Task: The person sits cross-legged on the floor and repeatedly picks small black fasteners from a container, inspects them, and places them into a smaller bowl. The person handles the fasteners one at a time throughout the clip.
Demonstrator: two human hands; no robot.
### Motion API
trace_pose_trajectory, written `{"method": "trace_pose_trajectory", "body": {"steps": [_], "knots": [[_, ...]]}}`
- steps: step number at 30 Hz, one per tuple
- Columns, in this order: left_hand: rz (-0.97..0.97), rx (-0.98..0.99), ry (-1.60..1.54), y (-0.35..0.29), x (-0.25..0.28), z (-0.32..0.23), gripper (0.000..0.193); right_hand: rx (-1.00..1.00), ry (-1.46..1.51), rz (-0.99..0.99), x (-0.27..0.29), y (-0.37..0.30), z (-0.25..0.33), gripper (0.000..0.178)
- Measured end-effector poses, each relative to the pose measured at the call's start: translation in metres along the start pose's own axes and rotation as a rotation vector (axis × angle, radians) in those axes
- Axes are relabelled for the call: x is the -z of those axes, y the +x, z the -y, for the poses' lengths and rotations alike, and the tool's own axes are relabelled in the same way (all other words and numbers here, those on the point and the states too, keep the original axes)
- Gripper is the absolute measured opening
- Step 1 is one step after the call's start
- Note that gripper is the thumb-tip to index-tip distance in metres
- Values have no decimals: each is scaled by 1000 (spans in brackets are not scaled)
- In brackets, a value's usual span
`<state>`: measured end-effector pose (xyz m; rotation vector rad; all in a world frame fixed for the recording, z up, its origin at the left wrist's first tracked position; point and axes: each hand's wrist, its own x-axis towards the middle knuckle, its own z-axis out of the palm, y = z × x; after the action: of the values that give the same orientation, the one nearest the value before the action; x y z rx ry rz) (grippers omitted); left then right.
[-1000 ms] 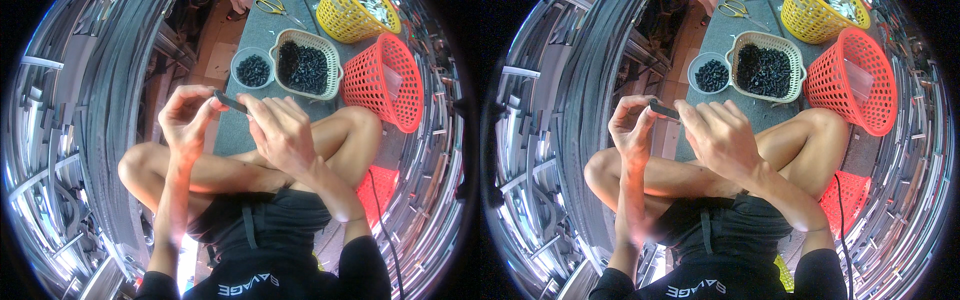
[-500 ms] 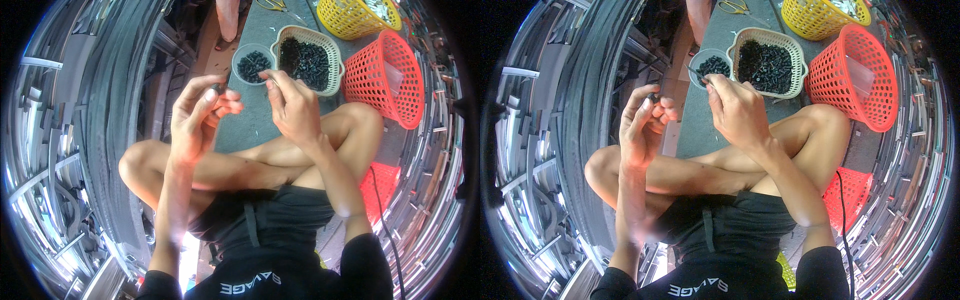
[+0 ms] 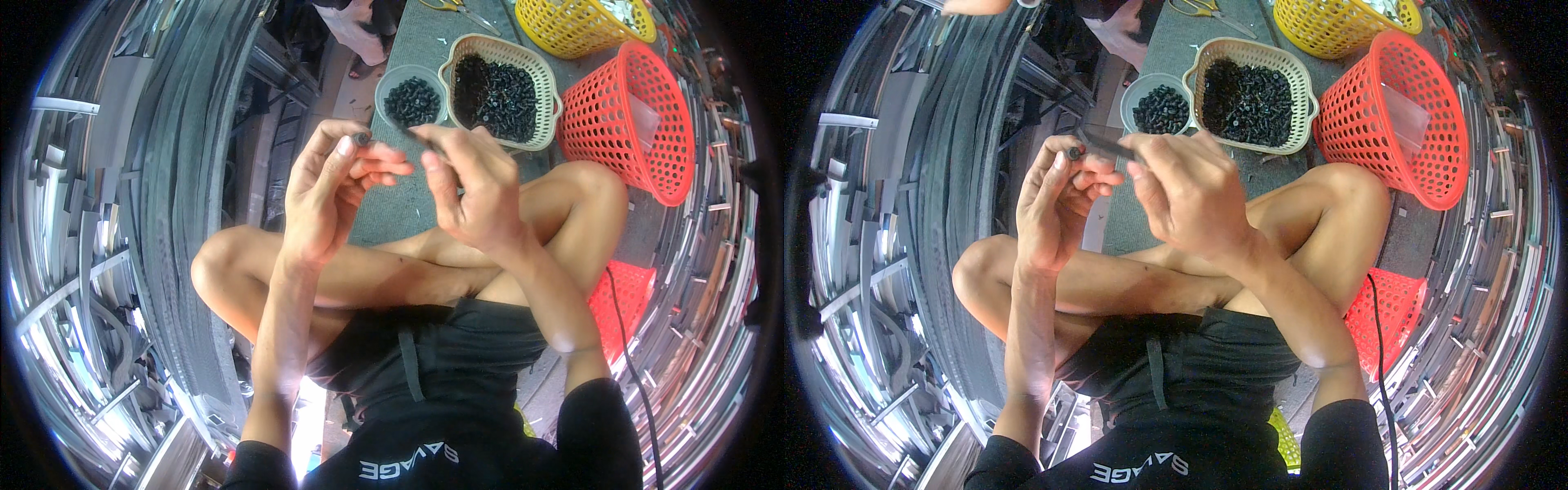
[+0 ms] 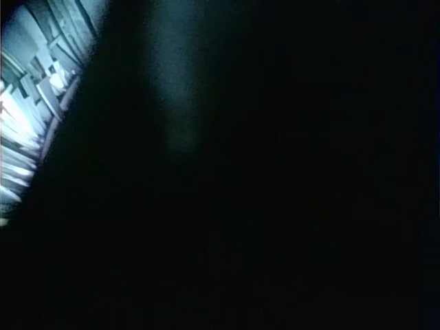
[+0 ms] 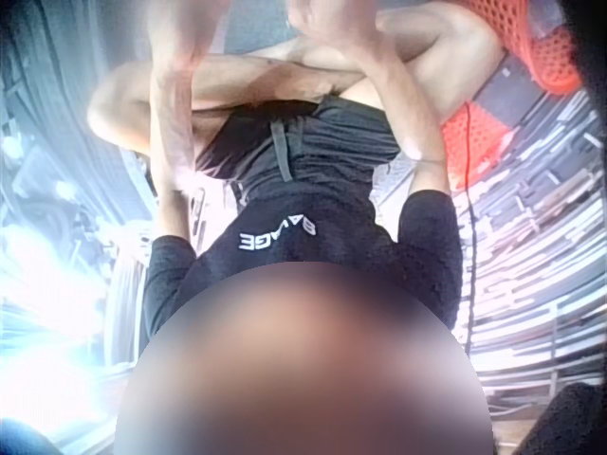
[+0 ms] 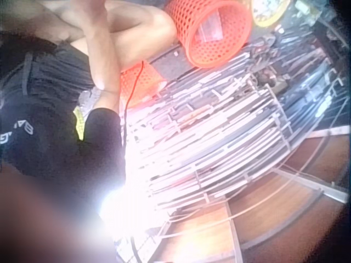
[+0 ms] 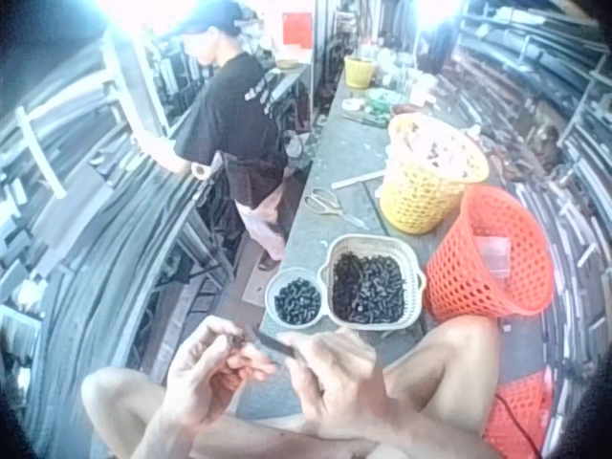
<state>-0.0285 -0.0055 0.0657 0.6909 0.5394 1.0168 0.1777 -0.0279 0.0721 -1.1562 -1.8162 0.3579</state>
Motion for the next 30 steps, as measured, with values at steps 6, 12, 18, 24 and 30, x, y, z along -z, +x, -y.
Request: {"method": "trace_pose_trajectory", "body": {"steps": [6, 12, 18, 24, 30], "knots": [[-124, -17, -24, -2, -2, 4, 19, 19, 17, 88, -9, -6, 7, 20], [-146, -14, -81, -4, -3, 3, 20, 16, -13, 113, -18, -12, 8, 20], [-137, -33, -66, -5, -1, 4, 19, -30, -69, 153, -20, -13, 7, 33], [-124, -27, -31, -4, 1, 6, 19, -31, -123, 175, -23, -13, 2, 28], [-138, 12, 6, -2, 1, 8, 16, -127, -6, 81, -23, -13, -4, 14]]}}
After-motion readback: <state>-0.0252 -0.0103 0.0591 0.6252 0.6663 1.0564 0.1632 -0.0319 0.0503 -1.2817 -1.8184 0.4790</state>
